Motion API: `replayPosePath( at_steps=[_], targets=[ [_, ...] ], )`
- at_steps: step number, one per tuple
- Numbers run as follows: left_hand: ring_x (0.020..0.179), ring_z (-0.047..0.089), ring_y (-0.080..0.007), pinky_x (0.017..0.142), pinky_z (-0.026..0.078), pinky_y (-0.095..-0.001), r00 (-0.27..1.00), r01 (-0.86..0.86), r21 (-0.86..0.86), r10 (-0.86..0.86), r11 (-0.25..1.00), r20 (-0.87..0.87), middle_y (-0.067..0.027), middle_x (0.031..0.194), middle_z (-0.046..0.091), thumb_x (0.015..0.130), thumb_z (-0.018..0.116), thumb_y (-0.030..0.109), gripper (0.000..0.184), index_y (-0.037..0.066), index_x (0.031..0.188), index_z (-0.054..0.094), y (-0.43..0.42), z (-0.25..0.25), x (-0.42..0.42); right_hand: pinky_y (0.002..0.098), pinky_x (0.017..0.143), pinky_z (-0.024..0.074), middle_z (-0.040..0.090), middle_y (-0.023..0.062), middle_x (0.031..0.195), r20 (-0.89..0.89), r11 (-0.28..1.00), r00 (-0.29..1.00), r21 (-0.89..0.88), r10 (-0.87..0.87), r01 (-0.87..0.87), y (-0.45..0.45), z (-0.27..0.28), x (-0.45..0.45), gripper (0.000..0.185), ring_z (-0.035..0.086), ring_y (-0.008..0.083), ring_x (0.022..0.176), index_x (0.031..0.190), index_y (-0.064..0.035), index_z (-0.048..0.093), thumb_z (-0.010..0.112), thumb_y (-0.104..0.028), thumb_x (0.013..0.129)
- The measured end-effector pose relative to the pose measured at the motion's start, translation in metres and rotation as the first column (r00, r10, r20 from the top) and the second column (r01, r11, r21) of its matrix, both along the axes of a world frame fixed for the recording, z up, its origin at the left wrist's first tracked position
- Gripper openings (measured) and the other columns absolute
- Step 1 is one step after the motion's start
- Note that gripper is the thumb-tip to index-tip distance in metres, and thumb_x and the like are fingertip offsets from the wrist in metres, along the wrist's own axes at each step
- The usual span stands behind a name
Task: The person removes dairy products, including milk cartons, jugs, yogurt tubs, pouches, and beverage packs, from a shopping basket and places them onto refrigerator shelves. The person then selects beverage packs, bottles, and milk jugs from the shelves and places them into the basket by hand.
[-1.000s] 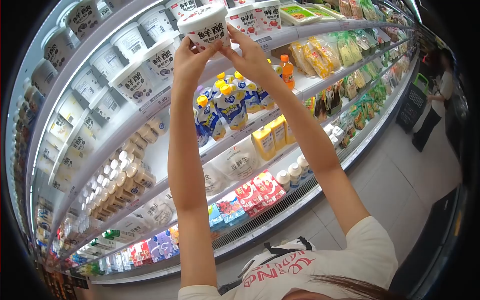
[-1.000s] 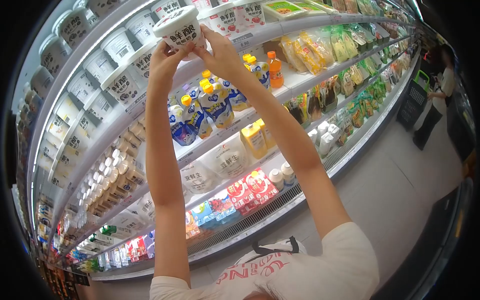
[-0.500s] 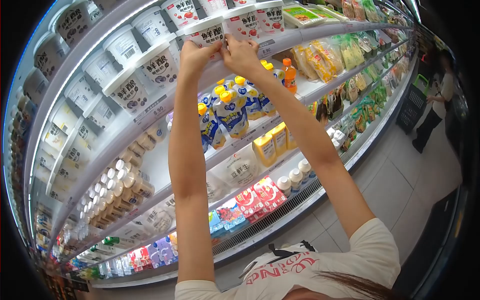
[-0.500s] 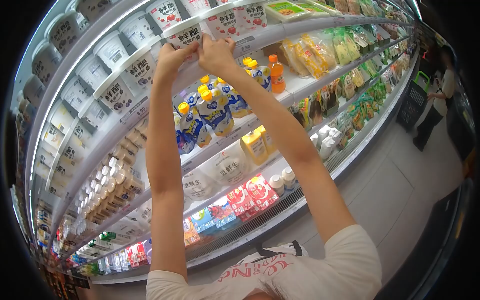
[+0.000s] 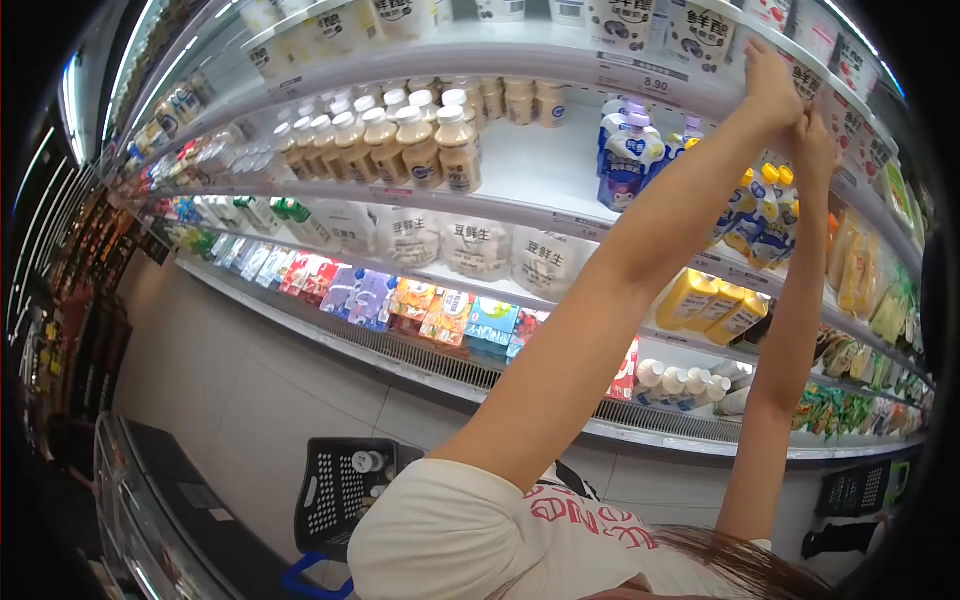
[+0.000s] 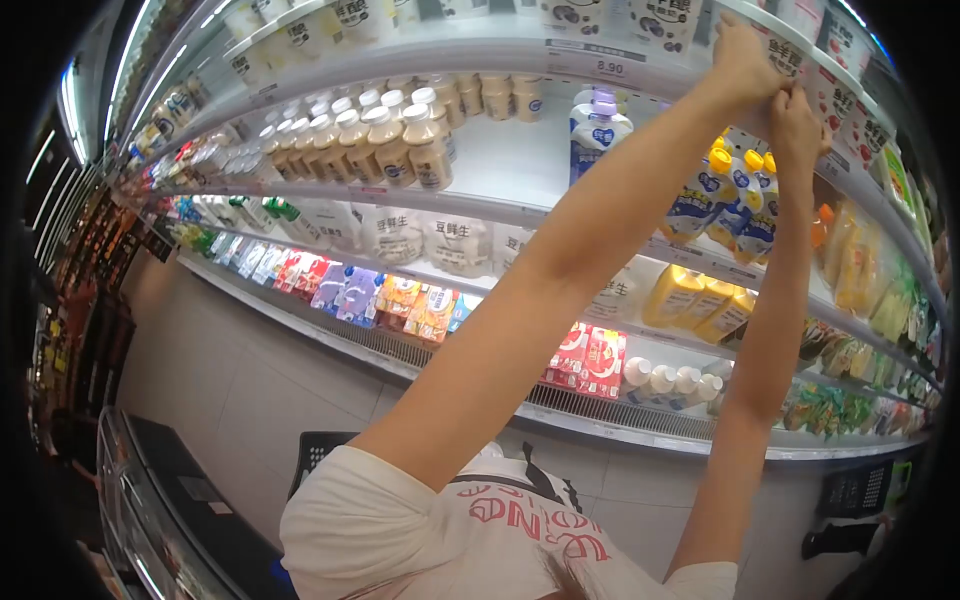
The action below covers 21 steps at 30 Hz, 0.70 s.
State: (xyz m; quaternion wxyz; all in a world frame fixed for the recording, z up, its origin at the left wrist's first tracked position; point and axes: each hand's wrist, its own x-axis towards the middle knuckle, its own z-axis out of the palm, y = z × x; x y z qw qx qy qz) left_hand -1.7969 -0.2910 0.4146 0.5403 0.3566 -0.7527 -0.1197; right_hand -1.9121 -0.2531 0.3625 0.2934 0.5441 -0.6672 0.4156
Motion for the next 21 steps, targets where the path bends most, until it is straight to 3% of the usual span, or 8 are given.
replayPosePath(
  at_steps=[2,3,6,10,13,15,17,21],
  targets=[
    [0.123,0.036,-0.0411,0.105,0.036,-0.0385,0.927,-0.251,-0.419,0.341,0.873,0.154,-0.0354,0.138,0.026,0.068,0.078,0.025,0.105,-0.021,0.136,0.012,0.030,-0.014,0.013,0.0490,0.096,0.0353,0.067,0.0163,0.106,-0.082,0.990,0.996,-0.141,-0.021,0.010,-0.027,-0.012,-0.026,0.047,0.061,0.0329,0.107,0.126,-0.0234,0.054,0.040,-0.050,0.091],
    [0.119,0.039,-0.0452,0.104,0.036,-0.0410,0.936,0.131,-0.248,-0.202,0.960,-0.289,-0.0372,0.132,0.032,0.073,0.071,0.018,0.084,-0.021,0.132,0.027,0.052,-0.027,0.021,0.0434,0.089,0.0438,0.064,0.0198,0.111,-0.068,0.996,0.996,-0.061,0.059,-0.063,-0.029,-0.012,-0.042,0.049,0.060,0.0345,0.108,0.130,-0.0184,0.051,0.049,-0.047,0.090],
    [0.108,0.046,-0.0366,0.089,0.042,-0.0433,0.948,-0.090,-0.565,-0.103,0.820,-0.300,-0.0266,0.110,0.047,0.071,0.068,0.014,0.059,-0.014,0.118,0.043,0.127,-0.096,0.057,0.0384,0.084,0.0494,0.061,0.0222,0.108,-0.405,0.939,0.912,-0.334,-0.063,-0.083,0.069,-0.036,0.046,0.041,0.062,0.0339,0.098,0.123,0.0025,0.049,0.057,-0.021,0.089],
    [0.099,0.054,-0.0276,0.074,0.048,-0.0442,0.988,0.018,-0.144,0.005,0.989,0.154,-0.0164,0.103,0.055,0.076,0.064,0.014,0.039,-0.002,0.109,0.051,0.261,-0.272,0.235,0.0351,0.081,0.0550,0.062,0.0195,0.100,0.192,0.569,0.656,-0.702,0.729,-0.427,0.161,-0.148,0.186,0.029,0.064,0.0255,0.091,0.106,0.0107,0.048,0.058,-0.012,0.090],
    [0.096,0.060,-0.0250,0.074,0.052,-0.0446,0.683,-0.615,0.507,0.086,0.605,0.726,-0.0137,0.105,0.061,0.081,0.059,0.015,0.030,0.002,0.107,0.055,0.338,-0.401,0.321,0.0300,0.082,0.0487,0.063,0.0151,0.107,0.522,0.537,0.483,0.056,0.703,-0.842,0.205,-0.291,0.271,0.036,0.061,0.0199,0.094,0.117,0.0076,0.051,0.059,-0.017,0.093],
    [0.094,0.060,-0.0254,0.081,0.047,-0.0455,0.412,-0.880,0.299,0.279,0.369,0.867,-0.0087,0.099,0.060,0.061,0.078,0.019,0.049,0.005,0.105,0.060,0.401,-0.500,0.374,0.0302,0.077,0.0490,0.064,0.0113,0.108,0.758,0.111,0.407,0.411,0.509,-0.905,0.238,-0.366,0.315,0.026,0.063,0.0182,0.090,0.115,0.0015,0.057,0.059,-0.011,0.092],
    [0.096,0.061,-0.0317,0.078,0.050,-0.0446,0.538,-0.821,0.568,0.254,-0.055,0.804,-0.0123,0.104,0.061,0.072,0.074,0.021,0.038,0.004,0.104,0.061,0.472,-0.533,0.426,0.0340,0.073,0.0492,0.064,0.0161,0.093,0.674,-0.173,0.280,0.522,0.683,-0.835,0.270,-0.412,0.353,0.017,0.064,0.0259,0.082,0.103,0.0023,0.060,0.058,-0.007,0.090],
    [0.094,0.063,-0.0423,0.084,0.049,-0.0496,0.516,-0.562,0.761,0.581,-0.324,0.629,-0.0250,0.098,0.064,0.077,0.067,0.018,0.034,-0.004,0.102,0.064,0.584,-0.590,0.507,0.0375,0.067,0.0482,0.062,0.0198,0.089,0.692,-0.523,0.090,0.617,0.716,-0.588,0.317,-0.478,0.415,0.011,0.061,0.0370,0.077,0.096,0.0009,0.062,0.057,-0.004,0.088]
  ],
)
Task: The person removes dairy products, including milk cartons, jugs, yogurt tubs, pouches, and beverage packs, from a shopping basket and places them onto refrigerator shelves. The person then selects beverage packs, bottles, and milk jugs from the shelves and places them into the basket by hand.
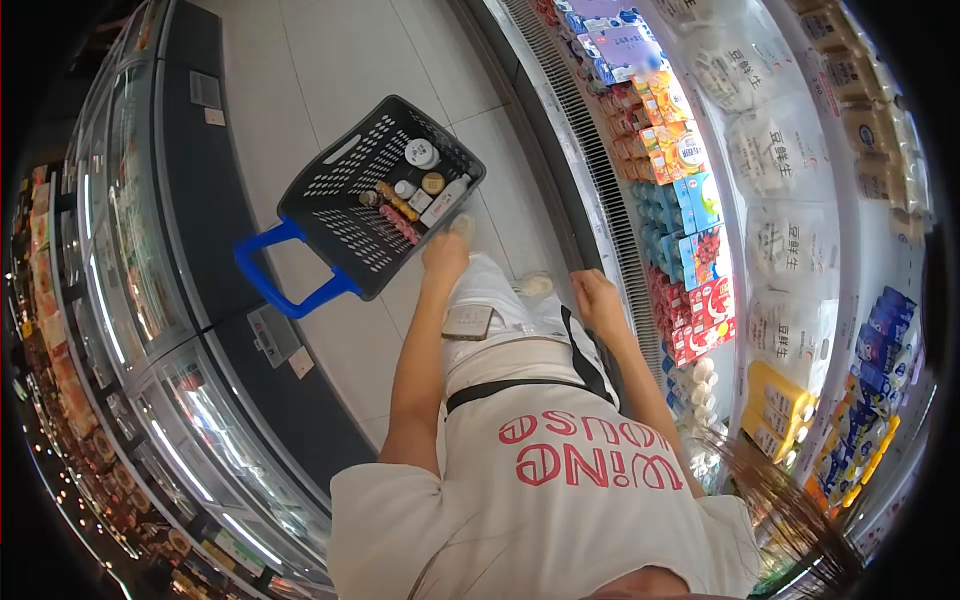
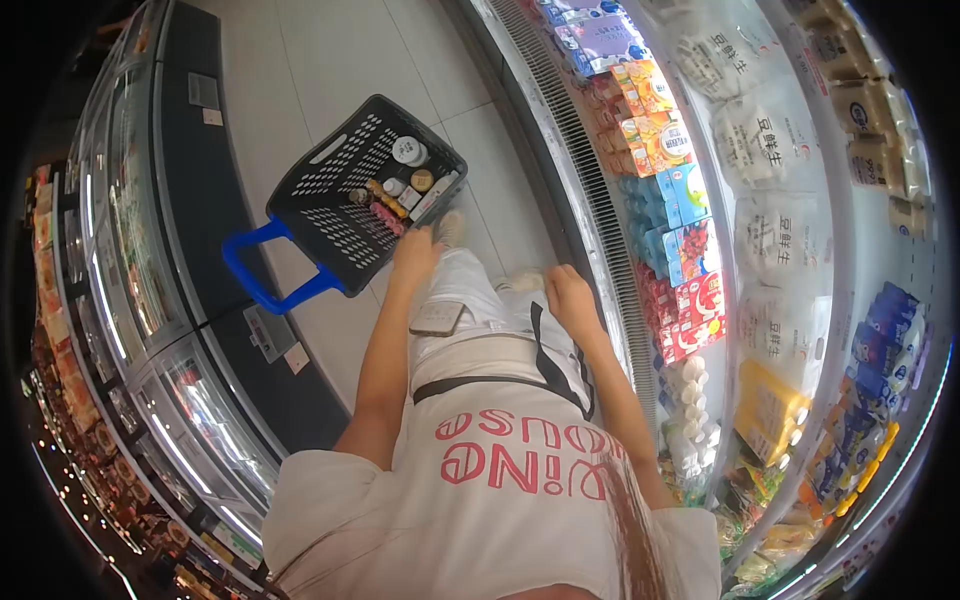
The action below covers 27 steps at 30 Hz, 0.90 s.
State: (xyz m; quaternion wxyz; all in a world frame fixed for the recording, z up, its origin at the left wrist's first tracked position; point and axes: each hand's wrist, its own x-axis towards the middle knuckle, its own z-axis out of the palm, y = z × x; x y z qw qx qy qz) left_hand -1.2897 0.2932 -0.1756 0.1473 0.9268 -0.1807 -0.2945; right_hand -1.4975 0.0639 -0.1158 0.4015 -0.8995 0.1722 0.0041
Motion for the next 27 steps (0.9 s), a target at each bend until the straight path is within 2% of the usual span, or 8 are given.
replayPosePath(
  at_steps=[4,8,11,15,16,20,23,27],
  targets=[
    [0.100,0.059,-0.0461,0.089,0.046,-0.0492,0.930,-0.365,-0.230,0.363,0.902,-0.055,-0.0298,0.100,0.062,0.076,0.067,0.017,0.040,-0.005,0.108,0.060,0.057,-0.115,0.079,0.0393,0.067,0.0482,0.061,0.0195,0.085,-0.054,0.987,0.997,0.155,0.054,-0.045,0.056,-0.027,0.078,0.010,0.061,0.0377,0.078,0.094,0.0002,0.062,0.058,-0.004,0.086],
    [0.121,0.044,-0.0453,0.100,0.040,-0.0442,0.912,-0.408,0.084,0.410,0.909,-0.004,-0.0315,0.137,0.034,0.070,0.077,0.018,0.074,-0.001,0.131,0.040,0.062,-0.216,0.159,0.0366,0.068,0.0500,0.064,0.0186,0.089,-0.005,0.977,1.000,0.212,0.029,-0.027,0.103,-0.062,0.144,0.013,0.064,0.0336,0.076,0.097,0.0015,0.062,0.059,-0.004,0.086],
    [0.112,0.049,-0.0415,0.096,0.043,-0.0440,0.924,-0.381,0.101,0.382,0.919,0.015,-0.0253,0.123,0.045,0.071,0.074,0.015,0.083,-0.001,0.139,0.030,0.036,-0.237,0.218,0.0340,0.068,0.0502,0.064,0.0172,0.087,-0.135,0.951,0.987,0.284,-0.085,0.121,0.125,-0.094,0.179,0.013,0.064,0.0297,0.075,0.098,0.0028,0.061,0.059,-0.003,0.087],
    [0.122,0.041,-0.0400,0.095,0.043,-0.0492,0.961,-0.275,0.127,0.276,0.953,0.014,-0.0224,0.144,0.026,0.070,0.076,0.012,0.093,0.011,0.146,0.021,0.015,-0.321,0.275,0.0336,0.069,0.0509,0.063,0.0163,0.087,-0.193,0.940,0.961,0.241,-0.198,0.242,0.134,-0.126,0.214,0.013,0.064,0.0281,0.077,0.100,0.0025,0.061,0.059,-0.002,0.087],
    [0.127,0.036,-0.0404,0.095,0.043,-0.0528,0.955,-0.295,0.126,0.298,0.947,0.002,-0.0186,0.150,0.018,0.068,0.078,0.011,0.100,0.022,0.148,0.019,0.009,-0.339,0.284,0.0353,0.070,0.0513,0.063,0.0166,0.088,-0.226,0.922,0.946,0.256,-0.234,0.289,0.135,-0.132,0.220,0.014,0.065,0.0297,0.079,0.100,0.0017,0.061,0.060,-0.001,0.086],
    [0.126,0.037,-0.0433,0.093,0.047,-0.0517,0.981,-0.173,0.200,0.187,0.964,-0.050,-0.0161,0.151,0.018,0.063,0.083,0.012,0.105,0.031,0.146,0.022,-0.004,-0.378,0.310,0.0308,0.069,0.0514,0.064,0.0155,0.090,-0.286,0.913,0.908,0.182,-0.307,0.366,0.141,-0.161,0.227,0.013,0.065,0.0235,0.077,0.100,0.0024,0.061,0.059,-0.001,0.088],
    [0.123,0.040,-0.0427,0.092,0.049,-0.0491,0.995,-0.077,0.186,0.087,0.980,-0.046,-0.0158,0.149,0.021,0.061,0.084,0.013,0.102,0.028,0.145,0.026,0.004,-0.430,0.318,0.0310,0.070,0.0514,0.065,0.0151,0.091,-0.312,0.911,0.895,0.159,-0.319,0.380,0.145,-0.174,0.233,0.013,0.065,0.0236,0.078,0.100,0.0022,0.062,0.059,-0.001,0.088],
    [0.120,0.043,-0.0426,0.091,0.049,-0.0479,0.993,0.065,0.209,-0.042,0.976,-0.112,-0.0170,0.143,0.027,0.055,0.085,0.013,0.105,0.023,0.143,0.030,0.004,-0.400,0.338,0.0320,0.068,0.0510,0.065,0.0154,0.089,-0.317,0.939,0.917,0.164,-0.240,0.303,0.146,-0.173,0.239,0.012,0.065,0.0248,0.076,0.099,0.0015,0.063,0.059,-0.003,0.088]
  ],
)
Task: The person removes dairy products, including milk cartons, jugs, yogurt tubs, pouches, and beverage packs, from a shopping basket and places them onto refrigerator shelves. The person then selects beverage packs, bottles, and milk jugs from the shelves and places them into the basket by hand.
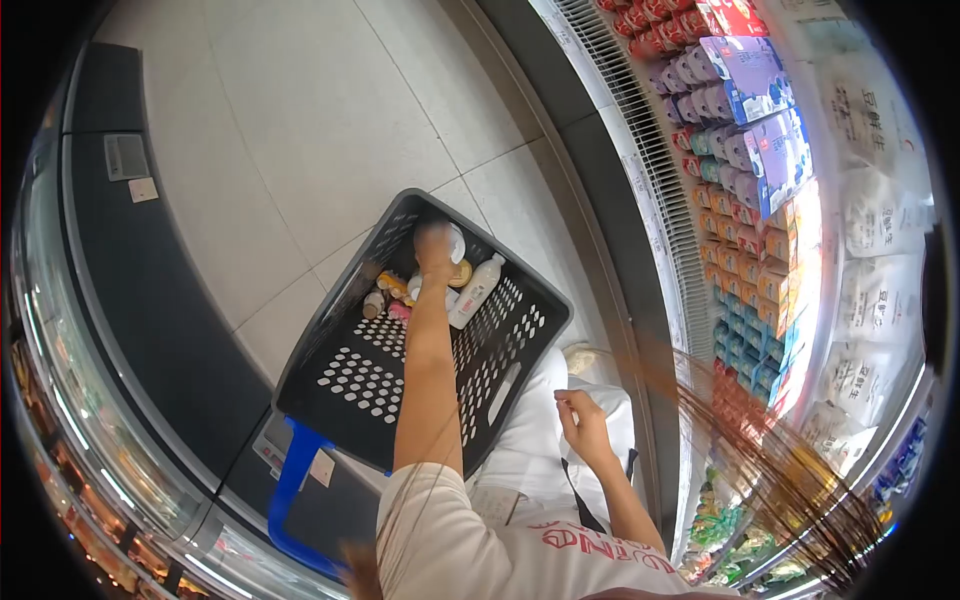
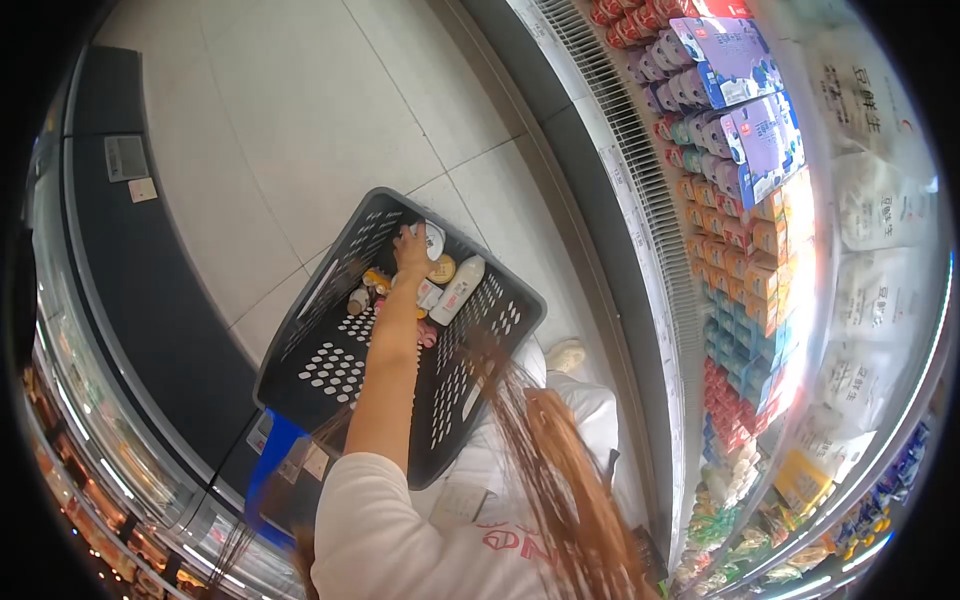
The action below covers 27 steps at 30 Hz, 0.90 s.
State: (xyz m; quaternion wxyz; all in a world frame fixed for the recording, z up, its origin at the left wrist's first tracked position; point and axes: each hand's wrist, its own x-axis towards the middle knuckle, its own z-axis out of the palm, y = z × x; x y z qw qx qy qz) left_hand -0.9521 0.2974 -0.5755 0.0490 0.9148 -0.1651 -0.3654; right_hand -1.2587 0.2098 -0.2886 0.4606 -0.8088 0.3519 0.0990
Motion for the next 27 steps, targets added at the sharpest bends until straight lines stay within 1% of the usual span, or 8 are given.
replayPosePath(
  at_steps=[2,5,8,14,20,23,26,27],
  targets=[
    [0.115,0.047,-0.0431,0.093,0.048,-0.0472,0.996,-0.091,-0.139,0.088,0.986,-0.027,-0.0242,0.134,0.036,0.051,0.086,0.020,0.107,0.013,0.142,0.031,0.014,0.034,0.001,0.0321,0.067,0.0508,0.065,0.0159,0.089,-0.015,0.993,0.993,-0.034,0.114,-0.115,0.002,0.010,-0.003,0.012,0.065,0.0251,0.075,0.098,0.0015,0.063,0.059,-0.003,0.088],
    [0.113,0.052,-0.0391,0.094,0.046,-0.0417,0.950,-0.313,-0.398,0.279,0.862,-0.144,-0.0282,0.121,0.047,0.049,0.085,0.029,0.107,0.003,0.139,0.035,0.037,0.100,0.018,0.0372,0.070,0.0489,0.063,0.0181,0.092,0.077,0.996,0.996,0.078,0.035,-0.041,-0.006,0.052,0.019,0.015,0.063,0.0306,0.079,0.100,0.0022,0.063,0.056,-0.005,0.089],
    [0.117,0.050,-0.0290,0.097,0.042,-0.0359,0.774,-0.606,-0.521,0.296,0.601,-0.560,-0.0199,0.126,0.048,0.057,0.081,0.024,0.096,0.004,0.140,0.038,0.057,0.209,0.018,0.0373,0.073,0.0496,0.063,0.0183,0.093,0.205,0.998,0.977,0.008,0.056,-0.059,-0.017,0.107,0.047,0.017,0.063,0.0318,0.080,0.103,0.0027,0.062,0.058,-0.004,0.088],
    [0.126,0.045,-0.0249,0.107,0.030,-0.0333,0.809,-0.506,-0.792,-0.129,0.342,-0.573,-0.0167,0.137,0.045,0.061,0.068,0.020,0.091,0.004,0.144,0.035,0.033,0.465,-0.004,0.0353,0.086,0.0511,0.049,0.0171,0.130,0.399,0.926,0.892,0.375,-0.212,0.052,-0.042,0.210,0.094,0.057,0.055,0.0265,0.111,0.132,0.0000,0.043,0.068,-0.019,0.086],
    [0.116,0.052,-0.0232,0.097,0.039,-0.0316,0.829,-0.375,-0.910,-0.376,0.175,-0.414,-0.0160,0.123,0.054,0.063,0.068,0.046,0.097,0.000,0.142,0.036,-0.035,0.581,-0.050,0.0373,0.103,0.0380,0.044,0.0117,0.135,0.542,0.746,0.770,0.652,-0.336,-0.133,-0.069,0.300,0.064,0.088,0.040,0.0214,0.129,0.143,-0.0038,0.028,0.077,-0.039,0.078],
    [0.102,0.058,-0.0196,0.090,0.044,-0.0310,0.852,-0.356,-0.932,-0.388,0.065,-0.352,-0.0141,0.111,0.058,0.072,0.069,0.066,0.099,0.000,0.139,0.038,-0.080,0.641,-0.100,0.0344,0.102,0.0375,0.048,0.0083,0.130,0.576,0.742,0.669,0.669,-0.469,-0.056,-0.080,0.348,0.023,0.080,0.044,0.0178,0.123,0.137,-0.0022,0.035,0.076,-0.038,0.079],
    [0.102,0.057,-0.0190,0.089,0.045,-0.0323,0.791,-0.569,-0.822,-0.283,-0.012,-0.543,-0.0130,0.110,0.057,0.082,0.064,0.059,0.084,0.001,0.137,0.038,-0.113,0.659,-0.157,0.0331,0.099,0.0399,0.050,0.0085,0.125,0.623,0.766,0.545,0.640,-0.562,0.058,-0.092,0.376,-0.022,0.074,0.048,0.0167,0.118,0.134,-0.0010,0.036,0.075,-0.034,0.080],
    [0.103,0.056,-0.0189,0.090,0.044,-0.0331,0.762,-0.621,-0.782,-0.272,-0.050,-0.588,-0.0123,0.112,0.056,0.088,0.064,0.046,0.069,0.002,0.134,0.037,-0.122,0.667,-0.178,0.0337,0.098,0.0408,0.049,0.0096,0.125,0.643,0.764,0.494,0.641,-0.585,0.071,-0.097,0.381,-0.037,0.072,0.048,0.0172,0.118,0.134,-0.0005,0.034,0.074,-0.031,0.082]
  ],
)
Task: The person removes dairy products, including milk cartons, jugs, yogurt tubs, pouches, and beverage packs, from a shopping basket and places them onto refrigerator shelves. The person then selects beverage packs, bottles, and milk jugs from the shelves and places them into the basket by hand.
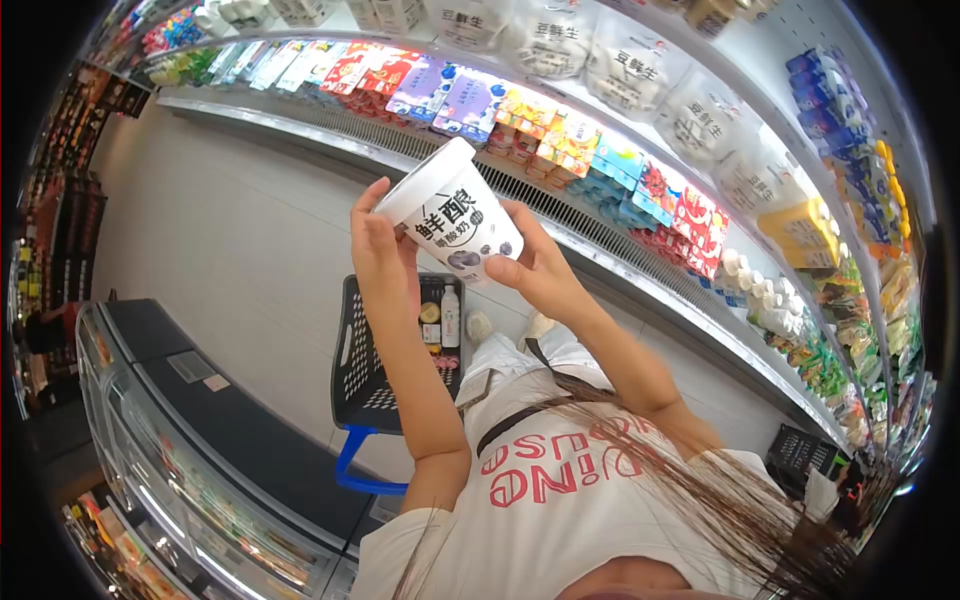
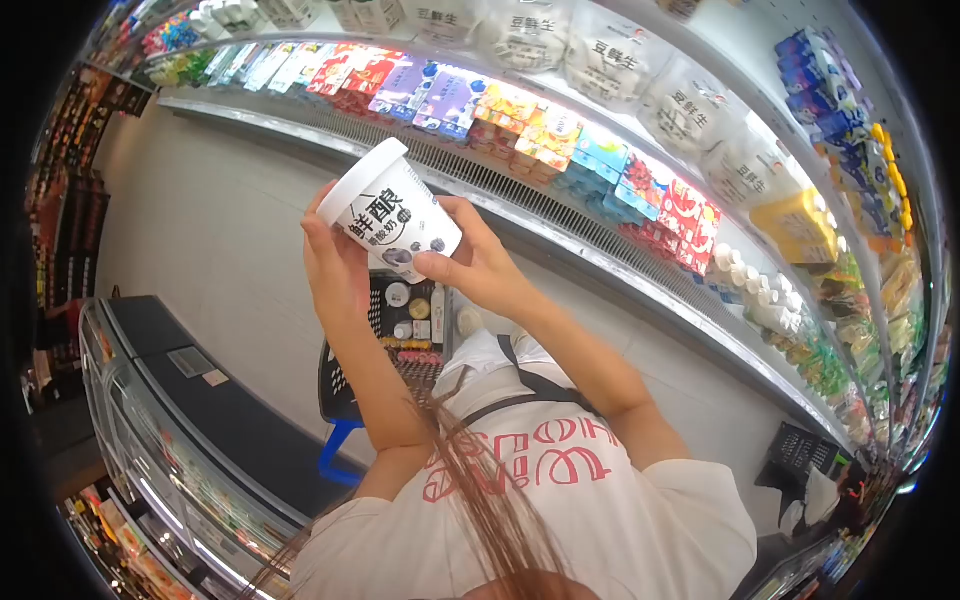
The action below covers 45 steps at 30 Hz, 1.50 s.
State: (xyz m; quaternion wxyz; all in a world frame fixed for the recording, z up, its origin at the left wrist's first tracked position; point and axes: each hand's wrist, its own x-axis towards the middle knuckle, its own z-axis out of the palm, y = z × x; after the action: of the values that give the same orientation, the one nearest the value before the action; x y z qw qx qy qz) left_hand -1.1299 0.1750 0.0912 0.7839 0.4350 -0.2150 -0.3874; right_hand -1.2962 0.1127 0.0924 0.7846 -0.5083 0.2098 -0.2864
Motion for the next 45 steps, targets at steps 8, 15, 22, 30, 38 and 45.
replayPosePath(
  at_steps=[8,15,22,30,38,45],
  targets=[
    [0.108,0.053,-0.0178,0.094,0.042,-0.0342,0.980,0.197,-0.002,-0.197,0.980,-0.011,-0.0136,0.120,0.054,0.087,0.069,0.014,0.061,0.002,0.134,0.031,-0.045,0.040,-0.114,0.0326,0.092,0.0454,0.050,0.0134,0.119,0.137,0.973,0.969,-0.085,-0.204,0.216,-0.037,0.007,-0.090,0.071,0.051,0.0175,0.112,0.125,0.0007,0.036,0.069,-0.047,0.084],
    [0.106,0.053,-0.0183,0.093,0.041,-0.0338,0.975,0.222,-0.018,-0.222,0.975,-0.019,-0.0128,0.119,0.053,0.086,0.071,0.017,0.060,0.002,0.131,0.034,-0.070,0.060,-0.167,0.0296,0.086,0.0475,0.052,0.0126,0.113,0.173,0.952,0.949,-0.117,-0.262,0.284,-0.053,0.009,-0.139,0.076,0.055,0.0152,0.101,0.124,0.0011,0.035,0.065,-0.056,0.083],
    [0.105,0.055,-0.0166,0.089,0.044,-0.0309,0.921,0.310,-0.061,-0.284,0.949,0.267,-0.0122,0.116,0.058,0.091,0.063,0.012,0.039,0.004,0.121,0.040,-0.107,0.089,-0.234,0.0324,0.091,0.0449,0.044,0.0152,0.123,0.210,0.887,0.902,-0.198,-0.378,0.418,-0.076,0.065,-0.201,0.071,0.046,0.0191,0.118,0.129,0.0022,0.029,0.072,-0.033,0.084],
    [0.107,0.053,-0.0196,0.092,0.043,-0.0349,0.832,0.510,-0.254,-0.397,0.822,0.388,-0.0152,0.118,0.055,0.086,0.070,0.015,0.062,0.001,0.133,0.032,-0.178,0.160,-0.275,0.0388,0.095,0.0408,0.051,0.0187,0.119,0.305,0.385,0.716,-0.677,-0.628,0.627,-0.131,0.143,-0.248,0.076,0.051,0.0280,0.112,0.131,0.0025,0.034,0.077,-0.032,0.079],
    [0.109,0.056,-0.0207,0.092,0.044,-0.0334,0.667,0.720,-0.353,-0.455,0.598,0.590,-0.0186,0.118,0.058,0.086,0.071,0.013,0.056,-0.001,0.129,0.037,-0.280,0.254,-0.292,0.0397,0.084,0.0438,0.058,0.0201,0.103,0.526,-0.354,0.364,-0.824,-0.769,0.443,-0.209,0.231,-0.279,0.077,0.055,0.0325,0.098,0.127,0.0050,0.043,0.080,-0.035,0.072],
    [0.113,0.055,-0.0252,0.094,0.046,-0.0325,0.562,0.678,-0.300,-0.211,0.671,0.800,-0.0214,0.124,0.054,0.083,0.074,0.017,0.076,-0.006,0.139,0.028,-0.380,0.324,-0.285,0.0393,0.081,0.0513,0.066,0.0231,0.099,0.422,-0.228,0.366,-0.854,-0.829,0.469,-0.298,0.298,-0.272,0.075,0.066,0.0341,0.095,0.122,0.0060,0.040,0.080,-0.036,0.075]
  ],
)
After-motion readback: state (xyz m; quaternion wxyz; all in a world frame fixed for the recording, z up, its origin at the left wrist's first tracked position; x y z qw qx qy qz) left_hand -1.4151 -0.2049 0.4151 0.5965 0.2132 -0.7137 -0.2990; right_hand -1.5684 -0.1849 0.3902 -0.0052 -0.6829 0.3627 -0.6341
